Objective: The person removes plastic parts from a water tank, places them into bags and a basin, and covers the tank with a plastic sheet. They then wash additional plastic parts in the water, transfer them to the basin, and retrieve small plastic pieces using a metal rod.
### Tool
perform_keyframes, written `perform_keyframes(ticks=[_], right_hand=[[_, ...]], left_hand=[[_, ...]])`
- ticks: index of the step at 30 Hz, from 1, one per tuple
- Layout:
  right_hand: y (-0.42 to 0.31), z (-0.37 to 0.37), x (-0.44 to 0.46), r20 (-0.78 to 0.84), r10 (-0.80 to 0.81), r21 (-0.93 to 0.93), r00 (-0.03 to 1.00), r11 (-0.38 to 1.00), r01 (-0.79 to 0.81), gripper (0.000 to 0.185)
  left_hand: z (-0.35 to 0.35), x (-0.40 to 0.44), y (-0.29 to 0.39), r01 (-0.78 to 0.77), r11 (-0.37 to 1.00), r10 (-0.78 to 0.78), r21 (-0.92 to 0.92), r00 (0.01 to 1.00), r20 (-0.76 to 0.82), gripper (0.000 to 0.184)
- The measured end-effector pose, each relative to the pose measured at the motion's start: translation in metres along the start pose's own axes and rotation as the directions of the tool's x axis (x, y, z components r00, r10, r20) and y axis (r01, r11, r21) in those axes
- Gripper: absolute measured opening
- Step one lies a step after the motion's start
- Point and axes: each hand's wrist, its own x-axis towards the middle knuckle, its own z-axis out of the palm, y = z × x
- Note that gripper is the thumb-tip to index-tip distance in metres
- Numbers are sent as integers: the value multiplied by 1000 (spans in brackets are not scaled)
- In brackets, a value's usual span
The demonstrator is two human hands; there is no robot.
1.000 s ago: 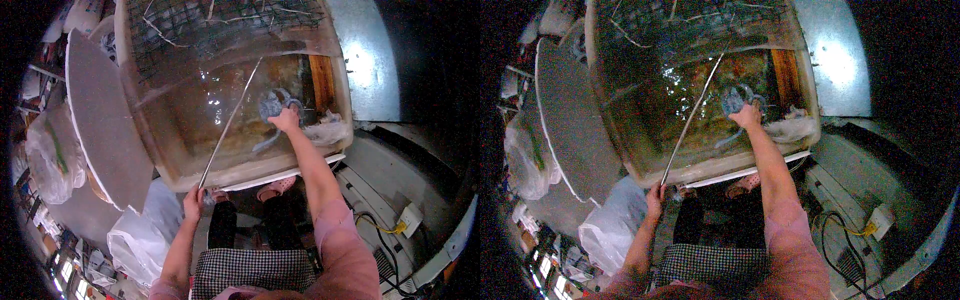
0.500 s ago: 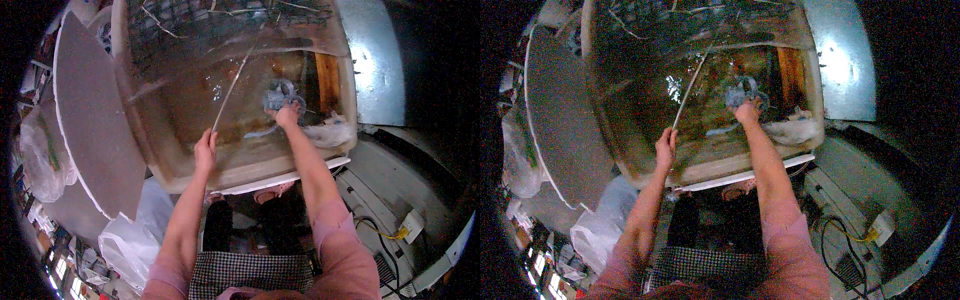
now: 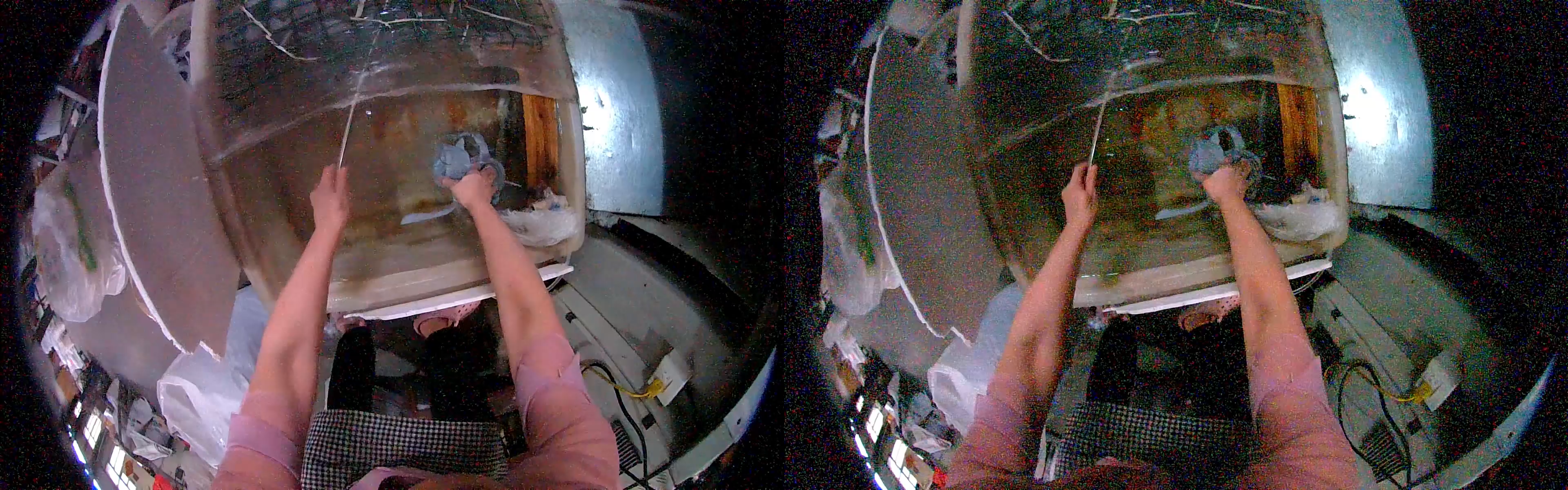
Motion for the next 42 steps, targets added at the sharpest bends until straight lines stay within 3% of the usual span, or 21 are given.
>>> perform_keyframes(ticks=[2, 4, 9, 11, 14, 17, 19, 22, 25, 26, 29, 31, 33, 34, 36, 37, 38, 40, 42], right_hand=[[-4, -5, -1, -54, -15, -13, 998, 1000, 14, 92], [2, -6, 10, 190, 36, 68, 981, 996, -50, 84], [1, -5, 0, 74, 27, 78, 997, 996, -33, 72], [3, 1, 3, 16, 33, 26, 999, 999, -33, 66], [9, 8, 10, 31, 18, -47, 999, 999, -17, 81], [17, 20, 23, 134, -22, 5, 991, 1000, 22, 81], [3, 6, 5, 18, 41, -63, 999, 997, -40, 82], [-3, 0, 1, -15, 41, -38, 999, 998, -41, 83], [-6, -12, -1, 35, 34, -12, 999, 999, -33, 84], [-5, -11, 3, 38, 33, -9, 999, 999, -32, 84], [0, -11, 10, 68, -31, 65, 997, 998, 27, 81], [-5, -22, 2, 72, 14, 151, 997, 988, -25, 80], [3, -10, 11, 26, -10, 143, 1000, 990, 6, 80], [4, -4, 15, -30, -19, 132, 999, 991, 23, 79], [-2, -3, 10, -90, -18, 84, 996, 996, 26, 80], [-3, -4, 7, -158, -3, 36, 987, 999, 9, 82], [-8, -17, 0, -50, -8, 70, 999, 997, 12, 83], [-10, -13, 0, -81, -25, 61, 996, 998, 30, 78], [-13, -11, -2, -114, -38, 53, 993, 998, 44, 74]], left_hand=[[-18, -34, -16, -74, 996, 71, -44, 996, -51, 28], [-35, -75, -58, 30, 1000, -30, -3, 999, 36, 26], [-69, -140, -74, -7, 988, -10, 152, 994, 109, 29], [-54, -123, -69, 7, 989, -19, 151, 997, 78, 30], [-23, -72, -47, -71, 997, 69, 18, 989, 128, 31], [2, -37, -18, -91, 995, 86, 32, 990, 116, 30], [14, -20, -3, -100, 995, 97, 29, 990, 100, 30], [19, -5, 15, -40, 998, 42, -50, 998, 38, 29], [20, 8, 35, 48, 999, -48, -16, 999, 24, 28], [17, 9, 39, 37, 996, -33, -77, 999, 42, 27], [7, -9, 24, -46, 999, 46, -14, 999, 6, 25], [-3, -36, -16, 211, 967, -193, -142, 972, 133, 23], [-36, -91, -32, 17, 997, -15, -81, 1000, 27, 23], [-57, -120, -37, -22, 998, 22, 52, 1000, 4, 22], [-95, -175, -57, 4, 998, -7, 70, 999, 42, 21], [-114, -203, -66, 153, 984, -163, 87, 980, 113, 21], [-133, -232, -76, 297, 948, -314, 113, 932, 182, 20], [-166, -289, -93, 392, 907, -416, 151, 888, 197, 20], [-188, -341, -112, 357, 926, -373, 124, 917, 141, 20]])
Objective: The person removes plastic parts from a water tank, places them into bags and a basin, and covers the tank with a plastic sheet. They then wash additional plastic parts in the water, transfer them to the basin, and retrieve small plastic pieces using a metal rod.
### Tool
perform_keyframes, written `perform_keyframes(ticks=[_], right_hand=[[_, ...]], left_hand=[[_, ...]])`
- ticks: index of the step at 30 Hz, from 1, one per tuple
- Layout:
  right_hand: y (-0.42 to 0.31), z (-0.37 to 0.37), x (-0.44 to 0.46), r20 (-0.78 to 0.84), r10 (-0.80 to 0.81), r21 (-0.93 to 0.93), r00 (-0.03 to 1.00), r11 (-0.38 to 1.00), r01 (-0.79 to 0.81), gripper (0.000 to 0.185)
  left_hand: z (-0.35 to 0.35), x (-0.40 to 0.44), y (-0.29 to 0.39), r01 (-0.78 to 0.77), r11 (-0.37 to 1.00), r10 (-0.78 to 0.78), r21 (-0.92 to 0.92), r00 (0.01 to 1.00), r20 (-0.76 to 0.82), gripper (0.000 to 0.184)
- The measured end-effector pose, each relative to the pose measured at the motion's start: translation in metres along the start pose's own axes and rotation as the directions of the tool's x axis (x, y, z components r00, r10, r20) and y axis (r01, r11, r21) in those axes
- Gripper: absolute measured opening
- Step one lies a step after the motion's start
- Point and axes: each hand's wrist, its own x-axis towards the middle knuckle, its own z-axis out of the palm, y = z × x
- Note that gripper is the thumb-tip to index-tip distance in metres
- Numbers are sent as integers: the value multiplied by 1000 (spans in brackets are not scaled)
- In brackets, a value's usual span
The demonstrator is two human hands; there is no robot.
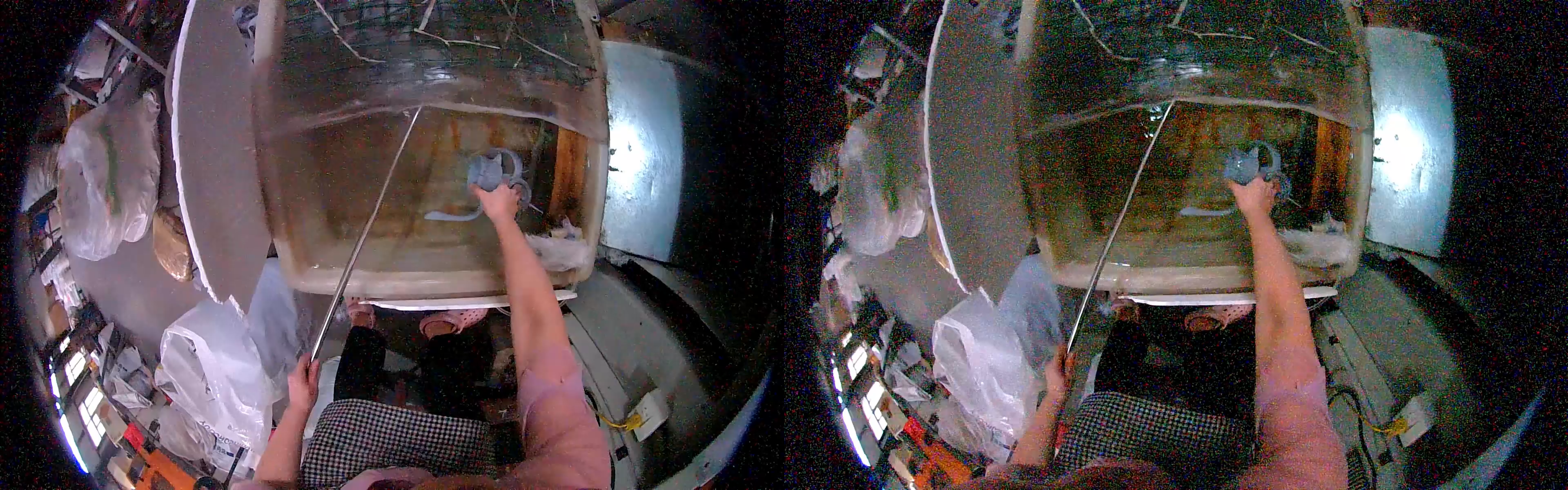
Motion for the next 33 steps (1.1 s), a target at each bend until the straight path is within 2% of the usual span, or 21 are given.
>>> perform_keyframes(ticks=[1, 3, 4, 6, 7, 9, 11, 12, 13, 15, 16, 17, 19, 21, 23, 24, 25, 28, 29, 31, 33], right_hand=[[-2, 2, -1, -40, 26, -42, 999, 999, -28, 74], [-1, 6, -1, -81, 50, -86, 996, 995, -57, 73], [1, 11, 1, -74, 75, -102, 994, 991, -83, 72], [6, 22, 5, -74, 102, -122, 992, 986, -111, 72], [9, 27, 6, -19, 58, -109, 998, 992, -60, 70], [16, 30, 17, 24, 11, -99, 1000, 995, -9, 69], [15, 29, 20, 313, 50, -165, 948, 986, 2, 81], [13, 31, 5, 54, -22, -200, 998, 979, 33, 81], [7, 21, 0, 47, -18, -204, 999, 979, 27, 81], [-4, -1, -12, 228, 67, -68, 971, 996, -53, 80], [-3, 2, -11, 226, 67, -69, 972, 996, -53, 80], [-1, 8, -8, 150, 57, -86, 987, 995, -44, 75], [5, 18, 0, 70, 48, -105, 996, 994, -41, 70], [10, 25, 5, 66, 111, -92, 992, 990, -105, 70], [-3, 4, -11, 66, 101, -98, 993, 991, -94, 78], [-8, -6, -17, 63, 91, -105, 994, 991, -84, 86], [-7, -5, -16, 63, 92, -100, 994, 991, -86, 86], [1, 1, -12, 88, 52, -90, 995, 995, -44, 86], [0, -1, -12, 92, 77, -77, 993, 995, -70, 84], [1, 1, -11, 110, 92, -69, 990, 994, -85, 82], [5, 3, -7, 184, 25, -110, 983, 994, -5, 77]], left_hand=[[-6, -14, -1, 3, 1000, -3, -2, 1000, -2, 20], [-17, -34, 2, -166, 980, 175, 112, 982, -75, 20], [-14, -34, 5, -164, 980, 173, 110, 982, -75, 20], [-5, -25, 12, 51, 989, -45, 138, 998, -51, 19], [4, -10, 6, 43, 991, -37, 127, 998, -47, 19], [31, 33, 2, 106, 985, -116, -134, 991, -68, 18], [46, 64, 31, -74, 994, 61, -83, 987, -148, 18], [48, 77, 51, -155, 985, 139, -72, 973, -187, 19], [48, 90, 69, -232, 971, 214, -57, 951, -222, 20], [56, 127, 88, -290, 957, 275, -19, 925, -260, 21], [56, 146, 106, -302, 953, 293, 3, 924, -244, 21], [54, 163, 123, -315, 949, 312, 26, 922, -228, 21], [49, 185, 152, -347, 938, 332, -16, 907, -258, 22], [50, 188, 146, -379, 923, 349, -57, 892, -286, 23], [54, 170, 101, -344, 939, 337, 10, 913, -229, 23], [46, 146, 89, -348, 937, 340, 9, 908, -244, 22], [37, 114, 72, -353, 936, 343, 9, 903, -258, 20], [18, 30, -29, -45, 999, 44, -18, 998, -50, 14], [11, -2, -58, 10, 1000, -10, -6, 998, -67, 14], [-2, -45, -75, 81, 997, -80, 6, 993, -90, 14], [-29, -79, -50, 147, 979, -140, 144, 988, -58, 15]])
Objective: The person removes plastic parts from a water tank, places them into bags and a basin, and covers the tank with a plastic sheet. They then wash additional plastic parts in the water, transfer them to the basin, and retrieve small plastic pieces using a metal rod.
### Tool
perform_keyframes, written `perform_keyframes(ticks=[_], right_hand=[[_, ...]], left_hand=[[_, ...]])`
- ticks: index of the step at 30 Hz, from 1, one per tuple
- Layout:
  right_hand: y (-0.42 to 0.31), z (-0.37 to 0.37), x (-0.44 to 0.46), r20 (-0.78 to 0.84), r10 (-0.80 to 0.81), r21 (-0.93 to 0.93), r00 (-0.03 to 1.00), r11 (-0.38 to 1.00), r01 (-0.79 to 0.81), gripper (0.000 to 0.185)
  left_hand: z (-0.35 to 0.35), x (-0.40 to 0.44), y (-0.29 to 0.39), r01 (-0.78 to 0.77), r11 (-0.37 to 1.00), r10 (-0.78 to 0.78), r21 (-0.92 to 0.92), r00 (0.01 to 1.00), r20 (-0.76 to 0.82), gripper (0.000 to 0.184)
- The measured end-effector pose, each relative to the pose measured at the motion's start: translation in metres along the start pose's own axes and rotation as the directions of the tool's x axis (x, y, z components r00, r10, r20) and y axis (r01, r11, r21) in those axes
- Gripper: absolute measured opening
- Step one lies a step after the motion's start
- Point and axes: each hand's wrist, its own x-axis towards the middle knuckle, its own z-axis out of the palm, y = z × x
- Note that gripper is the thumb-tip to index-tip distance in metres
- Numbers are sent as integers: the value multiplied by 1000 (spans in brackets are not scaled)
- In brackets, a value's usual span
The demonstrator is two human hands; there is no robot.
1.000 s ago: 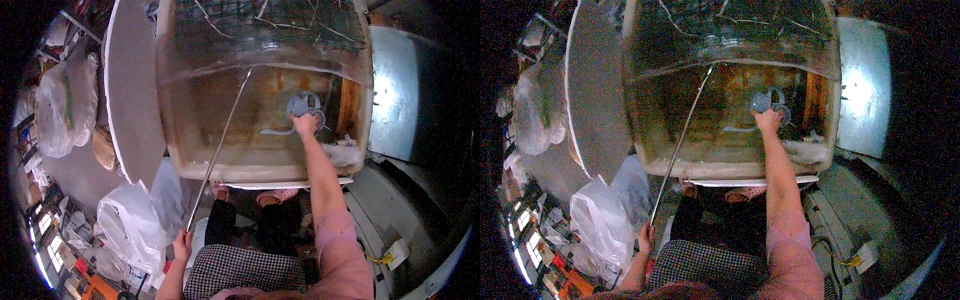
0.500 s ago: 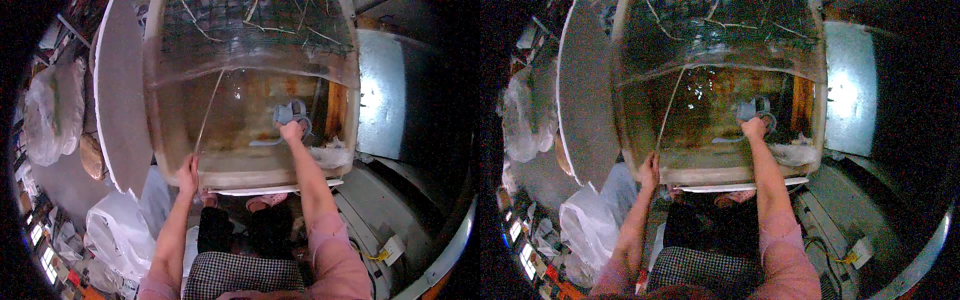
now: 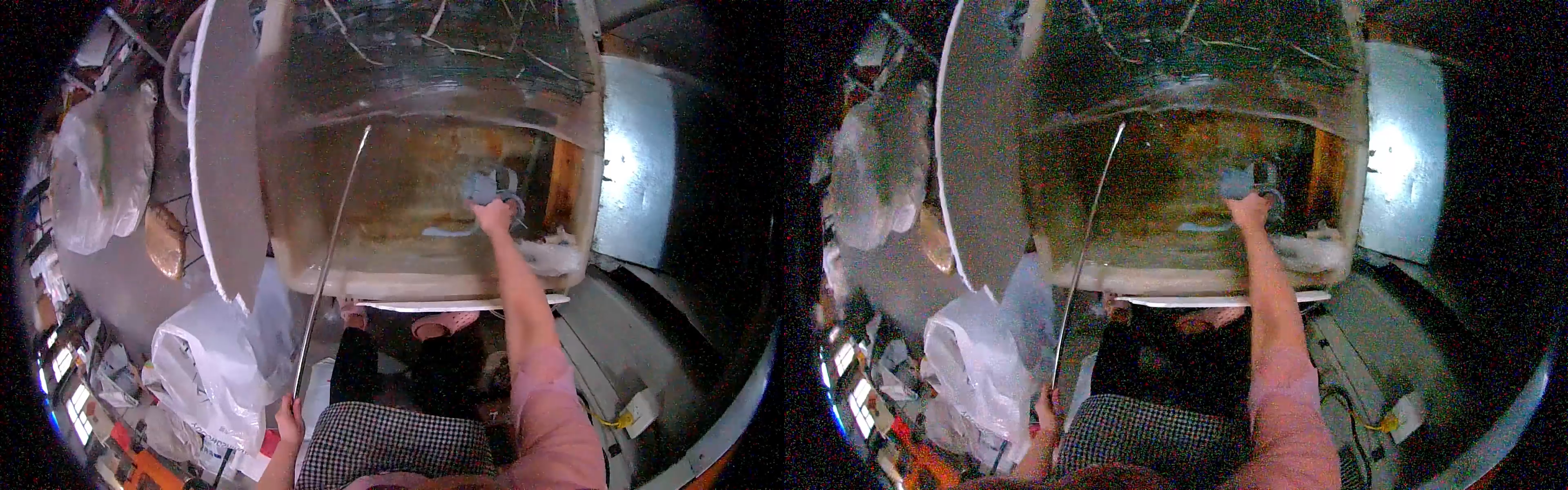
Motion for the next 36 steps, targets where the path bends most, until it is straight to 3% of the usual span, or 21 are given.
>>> perform_keyframes(ticks=[4, 6, 9, 11, 13, 16, 17, 21, 24, 25, 26, 27, 28, 29, 31, 33, 35, 36], right_hand=[[3, 20, -2, -223, -50, 30, 973, 998, 58, 71], [0, 23, -2, -176, -24, 43, 984, 999, 32, 71], [-5, 27, 3, -83, 16, 48, 996, 999, -12, 72], [-8, 29, 5, -33, 35, 42, 999, 999, -34, 72], [-13, 23, 1, 17, 14, 66, 1000, 998, -15, 75], [-20, 16, -4, 18, -39, 73, 999, 997, 37, 77], [-20, 17, -4, 21, -41, 76, 999, 996, 39, 77], [-19, 21, 1, -93, -54, -38, 994, 998, 51, 78], [-16, 27, 6, -164, -92, -59, 982, 995, 83, 78], [-19, 25, 3, -199, -117, -47, 973, 993, 110, 79], [-21, 21, 1, -200, -121, -50, 972, 992, 113, 79], [-30, 6, -10, -88, -78, 0, 993, 997, 78, 78], [-36, -2, -16, 26, -39, 44, 999, 998, 38, 77], [-32, 3, -10, 25, -41, 40, 999, 998, 40, 77], [-20, 23, 7, -105, -135, -19, 985, 991, 134, 76], [-17, 29, 12, -182, -185, -38, 966, 983, 181, 75], [-18, 29, 14, -257, -229, -59, 939, 973, 222, 73], [-23, 21, 12, -156, -174, -36, 972, 985, 170, 72]], left_hand=[[7, 7, 14, 39, 989, -46, -143, 998, -45, 16], [38, 48, 15, 42, 970, -60, -238, 996, -67, 16], [41, 110, 118, -58, 986, 36, -156, 989, -142, 18], [65, 151, 139, -253, 929, 190, -269, 952, -241, 20], [78, 178, 165, -167, 958, 125, -232, 975, -182, 21], [69, 172, 179, -255, 938, 203, -237, 953, -223, 21], [68, 156, 168, -220, 946, 174, -240, 964, -201, 19], [59, 94, 124, -66, 961, 31, -270, 991, -130, 19], [68, 95, 119, 28, 944, -60, -330, 994, -89, 19], [66, 106, 137, -52, 956, 13, -290, 991, -136, 19], [68, 119, 159, -95, 912, 39, -399, 988, -146, 18], [71, 134, 179, -138, 855, 65, -501, 985, -160, 18], [88, 157, 182, -81, 855, 16, -512, 991, -131, 18], [106, 179, 183, -23, 853, -34, -522, 994, -99, 18], [114, 213, 216, -243, 848, 125, -471, 956, -266, 19], [124, 238, 236, -338, 831, 153, -442, 902, -403, 21], [105, 252, 263, -286, 839, 129, -462, 931, -341, 22], [100, 258, 274, -232, 848, 105, -477, 954, -279, 22]])
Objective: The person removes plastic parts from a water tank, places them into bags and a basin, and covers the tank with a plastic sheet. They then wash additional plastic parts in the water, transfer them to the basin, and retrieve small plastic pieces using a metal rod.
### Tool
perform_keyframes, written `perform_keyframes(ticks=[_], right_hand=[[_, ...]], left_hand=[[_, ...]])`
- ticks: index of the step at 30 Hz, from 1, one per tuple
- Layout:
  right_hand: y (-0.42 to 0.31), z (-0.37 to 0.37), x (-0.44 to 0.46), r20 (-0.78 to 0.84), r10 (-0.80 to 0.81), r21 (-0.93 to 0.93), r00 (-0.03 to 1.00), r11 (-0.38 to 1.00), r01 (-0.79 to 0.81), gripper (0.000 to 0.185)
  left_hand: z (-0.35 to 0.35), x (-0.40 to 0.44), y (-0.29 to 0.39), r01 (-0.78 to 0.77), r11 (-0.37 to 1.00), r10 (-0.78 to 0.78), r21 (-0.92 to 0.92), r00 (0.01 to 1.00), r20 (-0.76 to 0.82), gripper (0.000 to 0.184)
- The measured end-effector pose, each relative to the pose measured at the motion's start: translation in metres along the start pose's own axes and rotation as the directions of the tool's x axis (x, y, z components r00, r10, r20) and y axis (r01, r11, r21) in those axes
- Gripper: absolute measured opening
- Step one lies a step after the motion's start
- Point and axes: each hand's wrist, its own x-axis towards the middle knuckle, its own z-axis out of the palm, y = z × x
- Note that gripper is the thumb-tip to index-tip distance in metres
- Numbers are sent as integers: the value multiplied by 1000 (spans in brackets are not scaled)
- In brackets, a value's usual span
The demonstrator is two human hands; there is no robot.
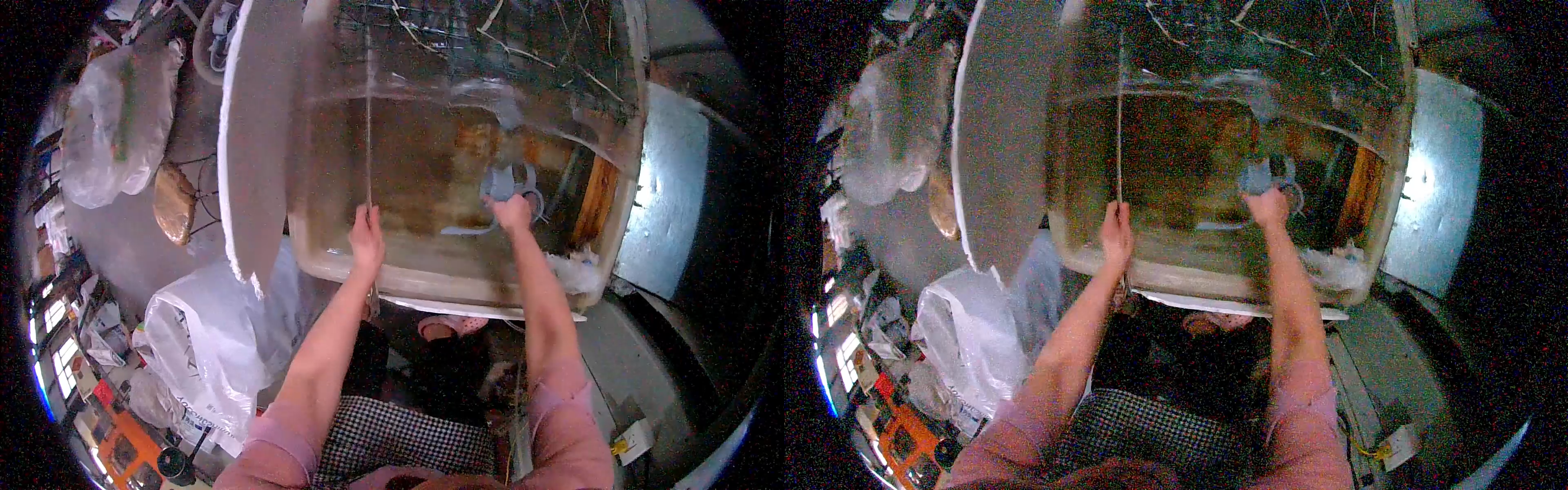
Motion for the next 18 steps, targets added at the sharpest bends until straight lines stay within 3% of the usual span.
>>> perform_keyframes(ticks=[1, 3, 5, 7, 9, 11, 12, 13, 15, 16, 18], right_hand=[[-5, -8, 0, 105, 55, 12, 993, 998, -56, 71], [-15, -24, -5, 130, 65, 48, 989, 996, -71, 73], [-16, -20, -3, 157, 76, 82, 985, 993, -90, 74], [-14, -11, 5, -51, 52, 28, 997, 998, -51, 71], [-18, -25, 3, 39, 54, 57, 998, 997, -56, 77], [-19, -26, 2, 129, 54, 87, 990, 994, -66, 84], [-15, -15, 4, -23, 40, 37, 999, 999, -39, 80], [-14, -11, 5, -174, 16, -17, 985, 1000, -19, 77], [-10, -12, 7, -109, 43, 47, 993, 998, -38, 79], [-9, -13, 7, -39, 62, 105, 997, 993, -58, 81], [-9, -12, 4, -72, 59, 69, 996, 996, -54, 84]], left_hand=[[7, 8, 1, 0, 1000, 0, 0, 1000, 3, 22], [20, 24, 3, -127, 992, 128, 13, 990, -66, 24], [27, 37, 20, -116, 992, 118, 44, 992, -43, 25], [37, 53, 26, -104, 992, 106, 70, 994, -17, 26], [42, 64, 29, -261, 959, 260, 110, 965, 23, 27], [35, 64, 32, -227, 970, 225, 84, 974, 29, 27], [29, 64, 33, -192, 979, 190, 62, 981, 32, 27], [24, 58, 18, -263, 954, 267, 141, 964, -9, 27], [1, 34, -15, -156, 959, 164, 237, 986, -16, 26], [-17, 16, -28, -181, 966, 183, 186, 983, 8, 26], [-57, -27, -55, -292, 939, 298, 180, 955, -7, 24]])
